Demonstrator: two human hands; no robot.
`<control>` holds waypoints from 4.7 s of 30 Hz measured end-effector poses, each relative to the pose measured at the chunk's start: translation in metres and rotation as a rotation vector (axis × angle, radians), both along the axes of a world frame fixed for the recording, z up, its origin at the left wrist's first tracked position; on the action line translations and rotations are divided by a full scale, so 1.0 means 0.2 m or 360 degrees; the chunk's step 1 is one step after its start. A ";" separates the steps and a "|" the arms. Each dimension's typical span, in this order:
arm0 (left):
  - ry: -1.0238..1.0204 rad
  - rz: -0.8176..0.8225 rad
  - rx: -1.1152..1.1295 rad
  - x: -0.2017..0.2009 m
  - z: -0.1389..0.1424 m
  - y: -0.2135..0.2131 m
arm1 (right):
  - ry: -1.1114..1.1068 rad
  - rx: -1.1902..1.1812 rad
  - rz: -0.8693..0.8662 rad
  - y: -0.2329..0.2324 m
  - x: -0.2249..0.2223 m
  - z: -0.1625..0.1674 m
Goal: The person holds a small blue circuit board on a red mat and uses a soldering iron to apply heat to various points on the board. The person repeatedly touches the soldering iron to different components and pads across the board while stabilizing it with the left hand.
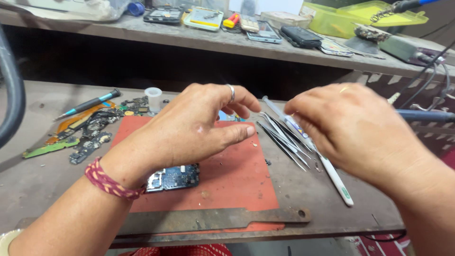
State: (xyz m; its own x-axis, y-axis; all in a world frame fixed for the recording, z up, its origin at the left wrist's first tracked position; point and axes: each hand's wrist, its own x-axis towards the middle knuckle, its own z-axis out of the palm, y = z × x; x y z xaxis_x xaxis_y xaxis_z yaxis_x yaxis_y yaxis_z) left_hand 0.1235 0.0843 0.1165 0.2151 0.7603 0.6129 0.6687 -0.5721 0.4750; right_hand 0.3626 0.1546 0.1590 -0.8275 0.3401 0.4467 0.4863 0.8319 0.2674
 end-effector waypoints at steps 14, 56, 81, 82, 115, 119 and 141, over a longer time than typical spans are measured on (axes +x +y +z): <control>-0.0075 -0.0095 -0.0070 0.19 0.08 0.09 | -0.0403 0.0441 -0.1340 0.10 0.37 0.15; -0.0009 -0.0234 -0.0154 0.27 -0.06 0.09 | 0.0091 0.0233 -0.1152 0.14 0.61 0.08; -0.0096 -0.0059 -0.0217 0.13 -0.03 -0.02 | 0.0018 -0.0229 -0.1410 0.12 0.60 0.09; -0.0094 -0.0052 -0.0221 0.13 -0.04 -0.02 | -0.0024 -0.0185 -0.1444 0.14 0.62 0.09; -0.0054 -0.0017 -0.0296 0.17 -0.14 -0.04 | -0.0422 -0.0198 -0.1877 0.07 0.50 -0.07; -0.0083 -0.0108 -0.0298 0.18 -0.16 -0.04 | -0.0479 -0.0395 -0.1910 0.02 0.42 -0.09; 0.0049 -0.0118 -0.0365 0.08 -0.32 -0.16 | -0.0387 -0.0300 -0.1892 -0.06 0.34 -0.17</control>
State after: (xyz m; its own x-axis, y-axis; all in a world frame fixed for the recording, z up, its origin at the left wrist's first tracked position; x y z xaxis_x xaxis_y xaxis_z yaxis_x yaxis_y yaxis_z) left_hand 0.1394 0.0515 0.0526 0.2914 0.8603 0.4183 0.6451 -0.4996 0.5782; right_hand 0.4303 0.1417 0.1242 -0.0132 0.9824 0.1865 0.9229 -0.0598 0.3804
